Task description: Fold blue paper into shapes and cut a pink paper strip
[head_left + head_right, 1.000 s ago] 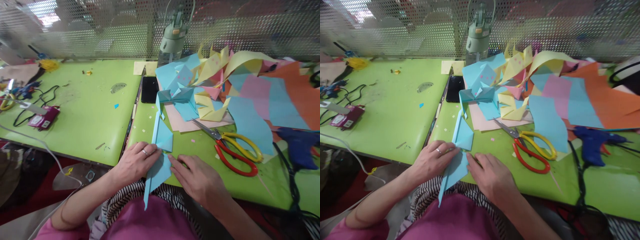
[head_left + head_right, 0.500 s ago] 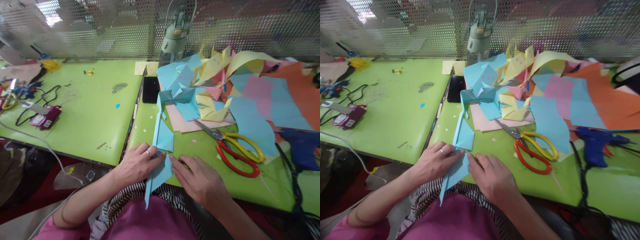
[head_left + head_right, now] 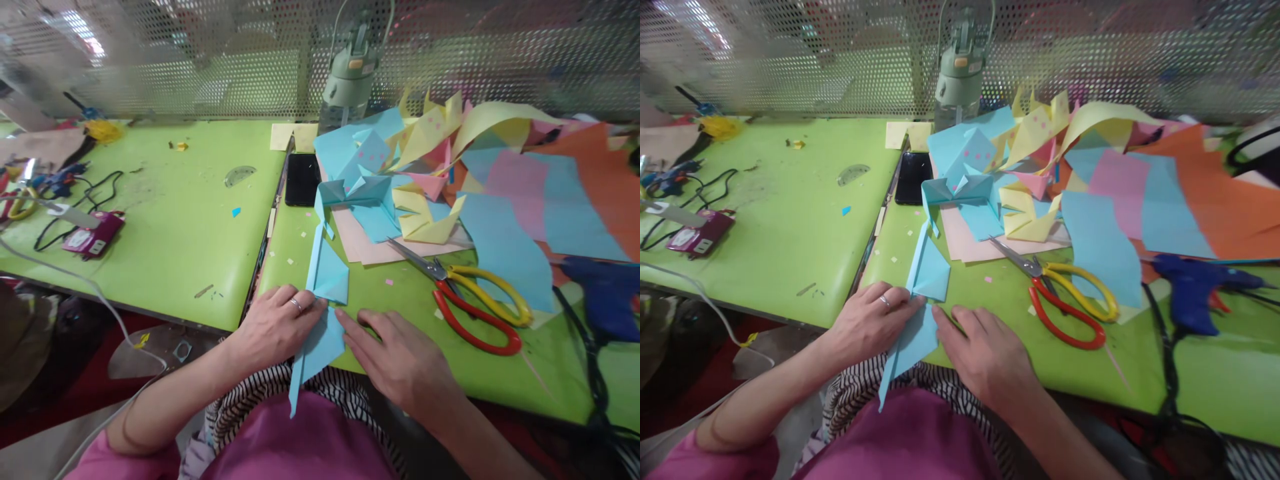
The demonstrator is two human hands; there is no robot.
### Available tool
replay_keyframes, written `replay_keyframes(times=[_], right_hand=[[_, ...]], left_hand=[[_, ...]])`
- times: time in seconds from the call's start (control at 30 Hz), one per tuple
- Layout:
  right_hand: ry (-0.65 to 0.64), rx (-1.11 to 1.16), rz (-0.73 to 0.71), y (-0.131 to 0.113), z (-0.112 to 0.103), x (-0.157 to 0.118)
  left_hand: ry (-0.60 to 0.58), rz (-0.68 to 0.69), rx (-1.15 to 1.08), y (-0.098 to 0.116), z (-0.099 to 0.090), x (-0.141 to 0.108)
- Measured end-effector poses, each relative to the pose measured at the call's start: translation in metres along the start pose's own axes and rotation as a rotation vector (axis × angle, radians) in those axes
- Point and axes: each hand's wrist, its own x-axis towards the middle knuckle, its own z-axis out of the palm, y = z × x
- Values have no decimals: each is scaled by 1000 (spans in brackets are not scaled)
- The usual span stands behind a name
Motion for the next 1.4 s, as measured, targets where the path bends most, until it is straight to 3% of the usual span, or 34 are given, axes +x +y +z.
replay_keyframes(times=[0.47,0.7,1.07,1.27,1.4], right_hand=[[12,69,29,0,5,-1],[15,129,66,2,2,-1],[45,116,54,1,1,-3],[-31,39,66,-4,0,-5],[-133,188,108,3,-8,-3]], left_hand=[[46,-12,14,-2,2,0],[-42,100,-4,-4,-3,2],[-72,114,-39,-2,2,4],[-55,52,-75,-1,7,4],[4,18,-175,-5,12,6]])
